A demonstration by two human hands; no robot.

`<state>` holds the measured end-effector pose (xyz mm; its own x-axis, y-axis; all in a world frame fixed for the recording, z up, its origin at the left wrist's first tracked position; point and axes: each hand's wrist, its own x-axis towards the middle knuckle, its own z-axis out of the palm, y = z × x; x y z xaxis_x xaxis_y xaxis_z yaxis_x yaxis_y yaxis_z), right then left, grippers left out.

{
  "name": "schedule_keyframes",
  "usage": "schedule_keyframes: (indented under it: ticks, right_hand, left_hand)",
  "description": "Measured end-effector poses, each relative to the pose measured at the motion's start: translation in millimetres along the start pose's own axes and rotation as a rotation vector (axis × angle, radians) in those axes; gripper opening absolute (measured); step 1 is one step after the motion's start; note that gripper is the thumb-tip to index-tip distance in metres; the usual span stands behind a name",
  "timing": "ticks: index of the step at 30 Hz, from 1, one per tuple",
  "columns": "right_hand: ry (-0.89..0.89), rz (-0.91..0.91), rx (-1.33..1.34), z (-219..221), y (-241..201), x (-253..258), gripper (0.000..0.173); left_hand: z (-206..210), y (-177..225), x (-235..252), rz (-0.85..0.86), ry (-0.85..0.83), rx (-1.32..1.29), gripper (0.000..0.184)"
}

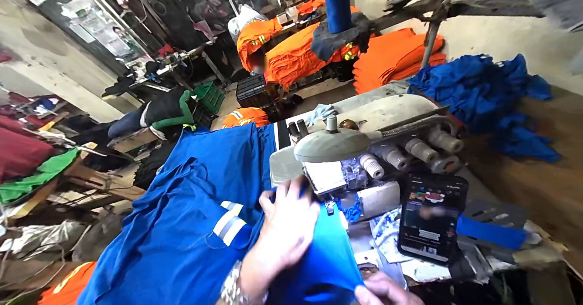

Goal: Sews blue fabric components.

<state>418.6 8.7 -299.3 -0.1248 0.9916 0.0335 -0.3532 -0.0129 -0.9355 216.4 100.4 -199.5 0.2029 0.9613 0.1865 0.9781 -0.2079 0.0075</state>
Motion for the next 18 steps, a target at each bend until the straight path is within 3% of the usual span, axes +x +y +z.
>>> schedule_keyframes:
  ticks: [3,6,8,10,12,15,18]
  right_hand:
    - [0.090,0.055,-0.005,24.3,-12.2,39.6,0.005]
    - [0.175,0.097,0.178,46.3,-12.3,66.1,0.025]
    - [0.188,0.099,0.194,51.0,-10.8,64.7,0.026]
    - [0.171,0.098,0.145,48.2,-8.7,53.7,0.024]
    - [0.113,0.044,0.066,40.7,-8.6,38.9,0.019]
    - [-0.074,-0.209,0.020,35.3,-21.7,35.3,0.006]
    - [-0.291,-0.353,-0.112,52.7,-50.8,63.5,0.033]
  left_hand:
    - [1.6,-24.2,32.2,-0.049,-0.069,-0.028,0.041]
    - [4.5,-43.7,52.2,-0.129,-0.052,-0.067,0.043]
    - [11.0,-61.5,59.2,-0.133,0.054,-0.015,0.045]
    - [11.3,-79.4,62.5,-0.142,0.208,0.005,0.034]
    - [-6.8,-86.1,54.0,-0.185,0.287,-0.038,0.019]
    - [-53.8,-69.8,12.7,-0.153,0.489,-0.172,0.018]
    - [-85.7,-40.8,-36.5,-0.035,0.597,-0.220,0.017]
